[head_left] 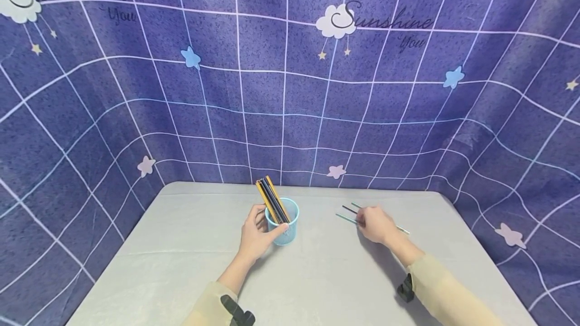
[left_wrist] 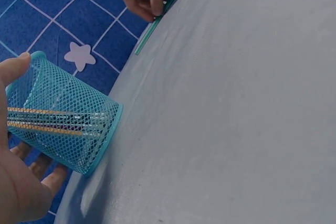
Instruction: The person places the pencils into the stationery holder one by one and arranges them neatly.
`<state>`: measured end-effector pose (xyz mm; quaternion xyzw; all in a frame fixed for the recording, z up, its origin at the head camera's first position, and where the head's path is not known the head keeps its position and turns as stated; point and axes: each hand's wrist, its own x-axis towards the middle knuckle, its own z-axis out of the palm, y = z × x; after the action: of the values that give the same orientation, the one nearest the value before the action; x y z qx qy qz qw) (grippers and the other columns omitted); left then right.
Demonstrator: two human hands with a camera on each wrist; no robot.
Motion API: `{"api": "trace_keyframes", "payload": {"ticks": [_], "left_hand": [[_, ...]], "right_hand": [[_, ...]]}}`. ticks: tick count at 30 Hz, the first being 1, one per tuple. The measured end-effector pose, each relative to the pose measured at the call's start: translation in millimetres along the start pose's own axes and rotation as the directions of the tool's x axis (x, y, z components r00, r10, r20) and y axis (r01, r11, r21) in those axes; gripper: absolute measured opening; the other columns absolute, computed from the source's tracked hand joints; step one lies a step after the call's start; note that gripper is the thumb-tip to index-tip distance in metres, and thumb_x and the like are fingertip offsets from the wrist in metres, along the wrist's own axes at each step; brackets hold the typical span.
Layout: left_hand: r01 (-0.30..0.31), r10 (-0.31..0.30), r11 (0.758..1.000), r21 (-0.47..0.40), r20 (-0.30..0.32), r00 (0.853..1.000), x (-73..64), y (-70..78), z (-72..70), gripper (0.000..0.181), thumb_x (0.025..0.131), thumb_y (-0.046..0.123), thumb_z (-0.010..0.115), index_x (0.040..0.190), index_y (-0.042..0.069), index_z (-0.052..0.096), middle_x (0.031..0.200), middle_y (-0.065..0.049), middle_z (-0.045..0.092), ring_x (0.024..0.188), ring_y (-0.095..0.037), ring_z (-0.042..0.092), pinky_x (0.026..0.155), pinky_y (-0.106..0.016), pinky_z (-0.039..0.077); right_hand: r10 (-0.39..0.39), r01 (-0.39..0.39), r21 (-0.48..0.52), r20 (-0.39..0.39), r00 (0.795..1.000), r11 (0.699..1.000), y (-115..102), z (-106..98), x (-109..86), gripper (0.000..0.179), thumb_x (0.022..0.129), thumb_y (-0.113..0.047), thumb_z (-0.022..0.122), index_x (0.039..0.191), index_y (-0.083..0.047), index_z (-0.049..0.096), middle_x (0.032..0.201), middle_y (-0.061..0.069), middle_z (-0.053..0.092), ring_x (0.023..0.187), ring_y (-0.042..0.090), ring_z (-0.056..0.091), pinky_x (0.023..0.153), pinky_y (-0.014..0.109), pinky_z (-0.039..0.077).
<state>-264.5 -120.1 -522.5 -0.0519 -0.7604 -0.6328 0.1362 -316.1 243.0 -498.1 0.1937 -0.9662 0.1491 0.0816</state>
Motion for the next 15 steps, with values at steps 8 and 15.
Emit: {"api": "trace_keyframes", "payload": {"ticks": [8,15], "left_hand": [[0.004,-0.003,1.0,0.003,-0.007,1.0,1.4,-2.2,-0.7,0.069,0.079,0.023,0.097,0.136,0.016,0.059,0.137,-0.014,0.073,0.132,-0.037,0.068,0.118,-0.055,0.053],[0.005,-0.005,1.0,-0.002,-0.004,1.0,1.3,-2.9,1.1,0.069,0.078,0.024,0.097,0.135,0.016,0.059,0.138,-0.014,0.073,0.132,-0.037,0.068,0.118,-0.054,0.053]], "right_hand": [[0.007,-0.007,-0.003,0.0,1.0,1.0,-1.0,6.7,-2.0,0.007,0.085,-0.001,0.079,0.09,-0.005,0.076,0.086,0.007,0.077,0.079,0.022,0.074,0.077,0.042,0.068],[-0.069,0.069,0.0,-0.049,0.996,0.998,-4.7,1.2,3.9,0.008,0.084,0.003,0.075,0.089,-0.003,0.075,0.082,0.008,0.076,0.075,0.023,0.072,0.074,0.041,0.067]]}}
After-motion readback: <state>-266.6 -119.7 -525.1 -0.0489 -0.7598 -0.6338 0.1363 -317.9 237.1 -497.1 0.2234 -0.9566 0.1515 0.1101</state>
